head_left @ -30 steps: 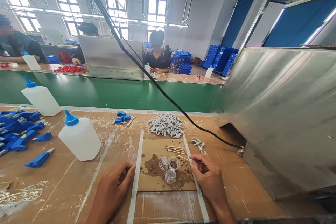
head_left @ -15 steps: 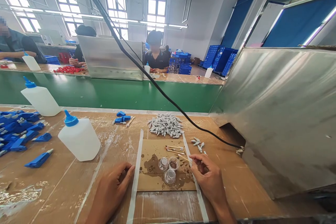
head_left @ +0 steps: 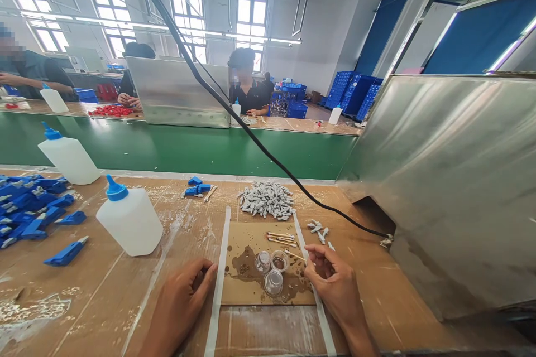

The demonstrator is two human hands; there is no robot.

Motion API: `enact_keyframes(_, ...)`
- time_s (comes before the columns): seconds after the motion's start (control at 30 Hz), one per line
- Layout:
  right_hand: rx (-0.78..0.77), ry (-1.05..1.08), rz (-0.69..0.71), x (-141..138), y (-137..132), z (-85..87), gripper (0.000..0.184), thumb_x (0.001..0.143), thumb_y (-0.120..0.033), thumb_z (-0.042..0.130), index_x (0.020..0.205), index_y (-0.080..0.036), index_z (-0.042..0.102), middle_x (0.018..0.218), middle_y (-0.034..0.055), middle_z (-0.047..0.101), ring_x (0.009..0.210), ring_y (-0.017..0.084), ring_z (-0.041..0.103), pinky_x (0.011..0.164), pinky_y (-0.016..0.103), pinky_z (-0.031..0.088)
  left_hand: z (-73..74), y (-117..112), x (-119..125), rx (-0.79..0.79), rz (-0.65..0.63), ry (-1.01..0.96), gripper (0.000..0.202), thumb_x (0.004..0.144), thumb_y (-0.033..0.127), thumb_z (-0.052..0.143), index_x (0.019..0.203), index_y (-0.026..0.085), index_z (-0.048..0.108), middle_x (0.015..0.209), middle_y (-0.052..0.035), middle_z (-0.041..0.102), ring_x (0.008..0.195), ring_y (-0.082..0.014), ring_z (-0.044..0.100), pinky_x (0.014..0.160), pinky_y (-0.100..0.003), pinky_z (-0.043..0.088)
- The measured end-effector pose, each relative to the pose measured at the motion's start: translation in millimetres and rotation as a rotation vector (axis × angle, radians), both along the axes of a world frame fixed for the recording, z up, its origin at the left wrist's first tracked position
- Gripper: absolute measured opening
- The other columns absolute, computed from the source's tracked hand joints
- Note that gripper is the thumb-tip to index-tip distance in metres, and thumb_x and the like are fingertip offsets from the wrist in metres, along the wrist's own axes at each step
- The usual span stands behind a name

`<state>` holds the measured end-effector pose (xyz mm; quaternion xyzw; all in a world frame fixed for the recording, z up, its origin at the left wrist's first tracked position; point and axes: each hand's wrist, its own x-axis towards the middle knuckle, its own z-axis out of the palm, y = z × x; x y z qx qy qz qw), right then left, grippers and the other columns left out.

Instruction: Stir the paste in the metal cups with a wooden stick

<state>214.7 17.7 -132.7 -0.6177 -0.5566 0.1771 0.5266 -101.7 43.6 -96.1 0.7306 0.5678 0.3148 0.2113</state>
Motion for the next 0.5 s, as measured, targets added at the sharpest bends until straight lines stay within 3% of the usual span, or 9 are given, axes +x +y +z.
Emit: enact_keyframes(0.5,0.022,-0.035,-0.100,2.2,-1.6,0.2,0.024,0.086,-0.034,0.063,0.104,-0.021,0.071,0.082,0.0008,0.068,0.067,0.014,0.061,0.062,0.025,0.050,-1.1,0.1,-0.9,-0.037,0.008,-0.009,0.037,0.095,0.056,0.051,0.083,0.026,0.068,0.079,0.0038,0.072,0.072,-0.0174,0.066,0.068,-0.027,0.045)
